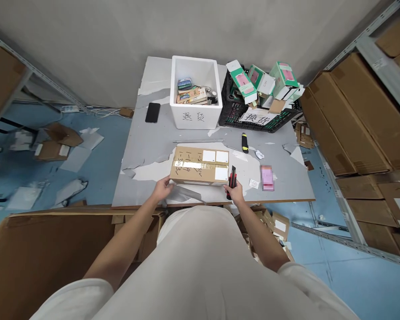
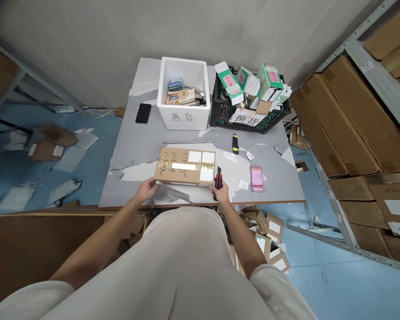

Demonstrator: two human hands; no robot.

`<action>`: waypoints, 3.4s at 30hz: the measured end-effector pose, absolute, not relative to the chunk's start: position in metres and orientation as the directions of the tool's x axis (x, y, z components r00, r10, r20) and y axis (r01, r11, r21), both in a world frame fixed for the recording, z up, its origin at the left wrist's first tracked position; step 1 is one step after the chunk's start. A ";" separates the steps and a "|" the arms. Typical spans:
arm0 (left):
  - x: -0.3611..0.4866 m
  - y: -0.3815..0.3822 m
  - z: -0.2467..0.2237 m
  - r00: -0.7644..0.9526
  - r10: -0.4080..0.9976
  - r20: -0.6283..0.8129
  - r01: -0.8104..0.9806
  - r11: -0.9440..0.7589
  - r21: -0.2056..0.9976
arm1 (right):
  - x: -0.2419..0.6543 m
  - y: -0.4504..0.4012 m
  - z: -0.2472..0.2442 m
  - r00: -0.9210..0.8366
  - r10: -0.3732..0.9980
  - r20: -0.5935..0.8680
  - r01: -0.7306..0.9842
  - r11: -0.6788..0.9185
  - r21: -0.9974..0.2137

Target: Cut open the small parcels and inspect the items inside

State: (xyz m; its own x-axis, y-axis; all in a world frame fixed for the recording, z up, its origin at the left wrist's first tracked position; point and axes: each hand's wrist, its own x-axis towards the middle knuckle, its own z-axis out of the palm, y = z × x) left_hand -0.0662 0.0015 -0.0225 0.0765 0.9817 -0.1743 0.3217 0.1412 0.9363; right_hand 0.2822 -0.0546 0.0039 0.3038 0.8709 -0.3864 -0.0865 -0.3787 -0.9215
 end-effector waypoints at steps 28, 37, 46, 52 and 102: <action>-0.068 -0.009 -0.034 0.006 0.903 -0.431 0.215 0.419 0.882 | 0.325 -0.043 0.010 0.359 0.848 -0.389 0.020 -0.424 -0.905; -0.055 -0.037 -0.043 0.208 0.897 -0.391 0.245 0.339 0.908 | 0.292 -0.080 -0.004 0.282 0.826 -0.488 -0.052 -0.495 -0.867; -0.050 -0.020 0.004 0.153 0.947 -0.281 0.237 0.241 0.941 | 0.306 -0.051 0.035 0.343 0.868 -0.360 0.085 -0.410 -0.908; -0.036 0.012 0.034 0.052 0.978 -0.201 0.408 0.163 0.898 | 0.307 -0.001 0.066 0.384 0.893 -0.236 0.268 -0.352 -0.897; 0.024 -0.012 0.032 0.536 0.824 0.182 0.686 -0.551 0.475 | 0.320 0.031 0.194 -0.329 0.774 -0.541 0.836 0.505 0.215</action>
State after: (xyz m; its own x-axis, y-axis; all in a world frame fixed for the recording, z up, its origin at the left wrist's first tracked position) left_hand 0.0244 -0.0120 0.0320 0.5357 0.8244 0.1825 0.6862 -0.5510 0.4749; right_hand 0.3203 0.0311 0.1939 -0.3291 0.7739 -0.5411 0.8357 0.5054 0.2147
